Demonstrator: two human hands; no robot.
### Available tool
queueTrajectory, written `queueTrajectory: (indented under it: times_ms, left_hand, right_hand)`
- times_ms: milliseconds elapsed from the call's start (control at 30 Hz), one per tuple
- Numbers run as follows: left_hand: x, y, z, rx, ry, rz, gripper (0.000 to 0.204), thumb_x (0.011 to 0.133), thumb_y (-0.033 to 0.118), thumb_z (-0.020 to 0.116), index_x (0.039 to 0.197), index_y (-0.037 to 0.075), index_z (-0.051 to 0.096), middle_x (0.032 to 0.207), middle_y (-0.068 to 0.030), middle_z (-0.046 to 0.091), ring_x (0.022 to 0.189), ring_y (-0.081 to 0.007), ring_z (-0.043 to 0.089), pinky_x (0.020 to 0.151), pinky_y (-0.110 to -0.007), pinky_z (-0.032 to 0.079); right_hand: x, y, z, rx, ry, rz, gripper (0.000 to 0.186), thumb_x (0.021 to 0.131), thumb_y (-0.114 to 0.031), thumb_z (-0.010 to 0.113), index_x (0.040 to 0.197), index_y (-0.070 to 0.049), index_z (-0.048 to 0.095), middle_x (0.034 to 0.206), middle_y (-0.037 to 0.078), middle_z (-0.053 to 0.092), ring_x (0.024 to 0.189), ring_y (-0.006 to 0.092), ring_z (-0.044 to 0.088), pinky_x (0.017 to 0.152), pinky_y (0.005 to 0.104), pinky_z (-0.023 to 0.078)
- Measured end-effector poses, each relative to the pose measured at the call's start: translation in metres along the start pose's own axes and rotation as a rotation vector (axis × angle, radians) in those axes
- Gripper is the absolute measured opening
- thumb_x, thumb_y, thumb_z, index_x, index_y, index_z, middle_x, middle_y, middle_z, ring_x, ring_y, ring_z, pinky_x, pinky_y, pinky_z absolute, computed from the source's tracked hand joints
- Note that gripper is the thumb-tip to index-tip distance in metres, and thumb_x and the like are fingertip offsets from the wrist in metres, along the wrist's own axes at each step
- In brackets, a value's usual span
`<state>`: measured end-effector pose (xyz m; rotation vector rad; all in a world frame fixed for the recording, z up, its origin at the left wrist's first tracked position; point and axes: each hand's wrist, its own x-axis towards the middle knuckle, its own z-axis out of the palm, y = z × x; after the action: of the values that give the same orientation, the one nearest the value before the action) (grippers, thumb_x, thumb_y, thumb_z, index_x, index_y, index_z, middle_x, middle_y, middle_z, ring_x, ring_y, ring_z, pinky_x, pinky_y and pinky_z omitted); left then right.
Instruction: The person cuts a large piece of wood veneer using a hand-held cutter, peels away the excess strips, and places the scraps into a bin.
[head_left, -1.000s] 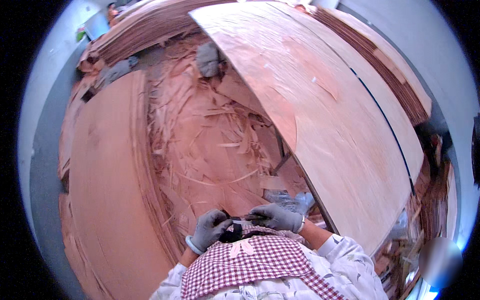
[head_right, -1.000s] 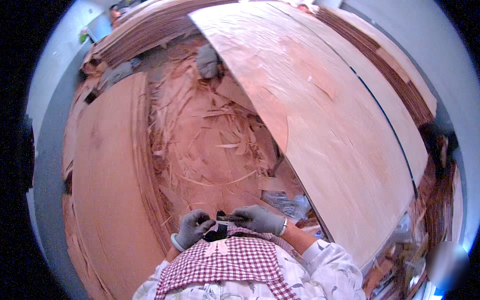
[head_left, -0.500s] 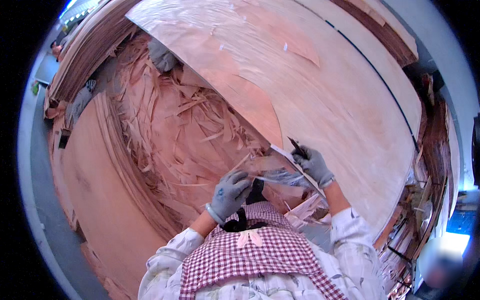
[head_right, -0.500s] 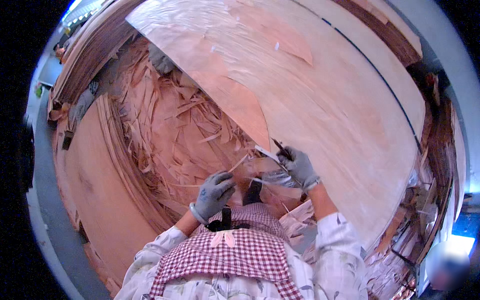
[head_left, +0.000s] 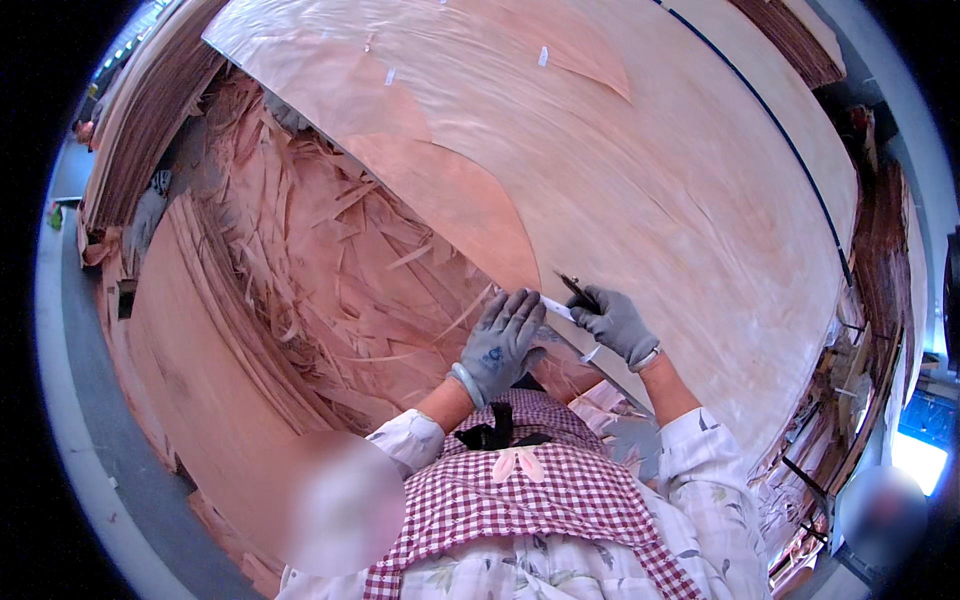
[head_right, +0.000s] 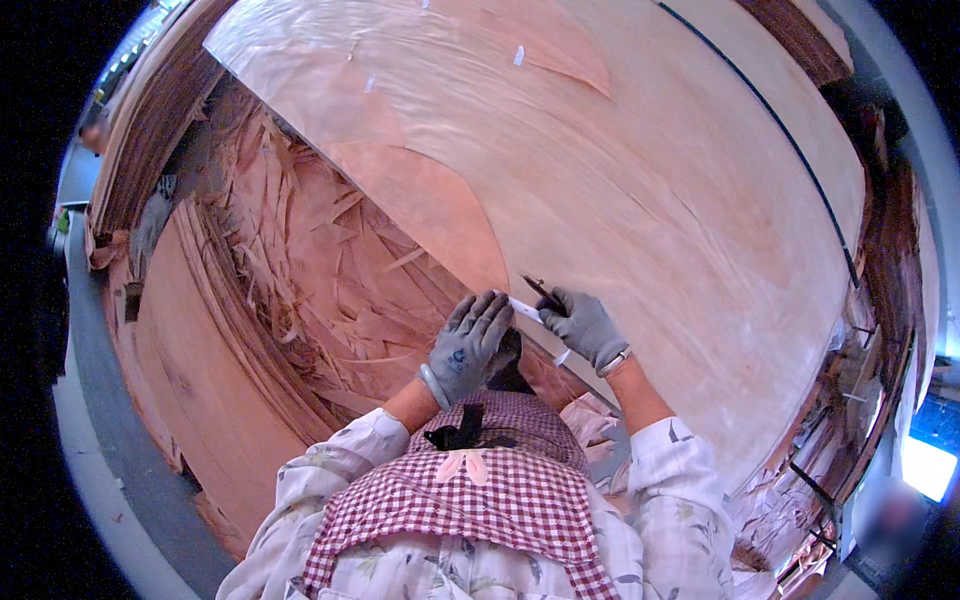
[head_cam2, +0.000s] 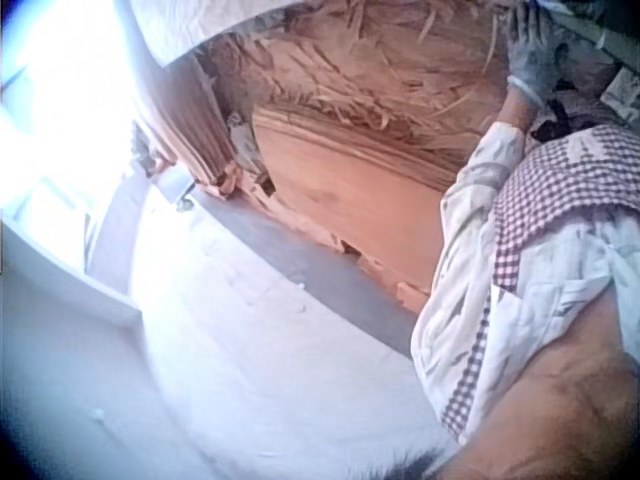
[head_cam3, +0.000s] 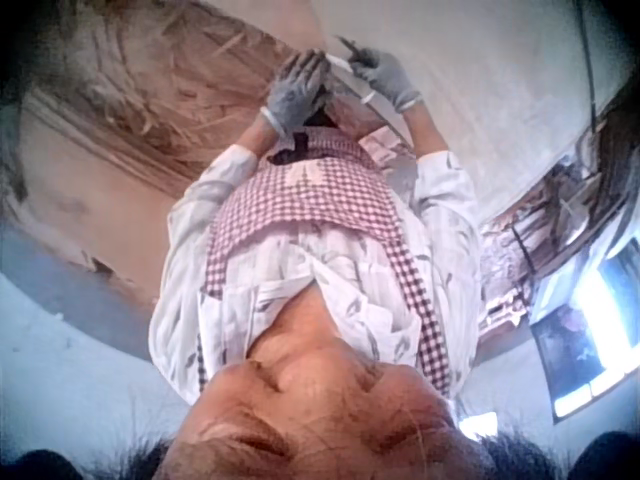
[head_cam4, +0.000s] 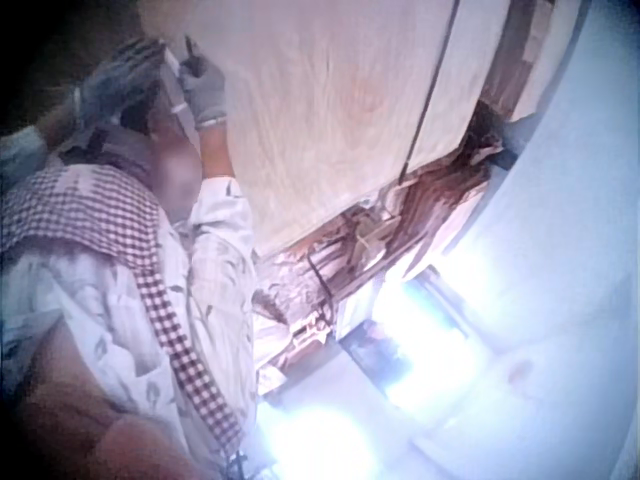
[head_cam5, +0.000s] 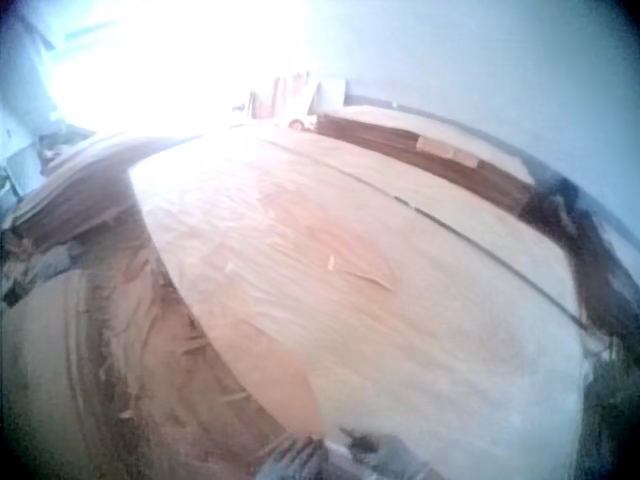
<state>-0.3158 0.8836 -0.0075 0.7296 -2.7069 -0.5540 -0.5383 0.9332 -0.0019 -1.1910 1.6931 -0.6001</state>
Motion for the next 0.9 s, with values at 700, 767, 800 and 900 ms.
queueTrajectory:
  times_ms: [700,767,800,900]
  left_hand:
    - [0.019,-0.012,0.008,0.185,-0.080,0.048,0.063,0.072,0.035,0.063,0.129,0.012,0.048,0.118,-0.0077,0.048,0.111,-0.0233,0.046,0.100,-0.051,0.035]
    - [0.021,-0.015,0.003,0.093,-0.098,0.055,0.052,0.076,0.027,0.058,0.125,0.012,0.051,0.119,-0.0072,0.050,0.111,-0.0222,0.048,0.099,-0.050,0.036]
    - [0.022,-0.019,-0.002,0.017,-0.099,0.081,0.051,0.076,0.027,0.058,0.124,0.012,0.052,0.120,-0.0076,0.050,0.111,-0.0230,0.049,0.099,-0.049,0.036]
    - [0.024,-0.040,-0.022,-0.143,-0.075,0.092,0.047,0.076,0.024,0.059,0.121,0.011,0.055,0.125,-0.0098,0.052,0.116,-0.0270,0.049,0.101,-0.048,0.036]
  right_hand:
    - [-0.040,-0.033,0.019,0.153,-0.107,0.129,0.029,0.083,-0.024,0.065,0.097,0.001,0.061,0.074,0.015,0.062,0.070,0.0103,0.054,0.067,0.0287,0.047]
    - [-0.042,-0.042,0.027,0.336,-0.174,0.188,0.030,0.083,-0.020,0.065,0.103,0.001,0.061,0.082,0.014,0.065,0.073,0.0108,0.055,0.069,0.0293,0.047]
    - [-0.038,-0.048,0.030,0.363,-0.131,0.115,0.030,0.083,-0.020,0.065,0.104,0.001,0.060,0.084,0.013,0.066,0.074,0.0112,0.055,0.069,0.0294,0.047]
    - [-0.015,-0.069,0.031,0.296,-0.048,0.029,0.030,0.084,-0.018,0.063,0.105,0.002,0.058,0.087,0.011,0.066,0.075,0.0134,0.057,0.070,0.0300,0.048]
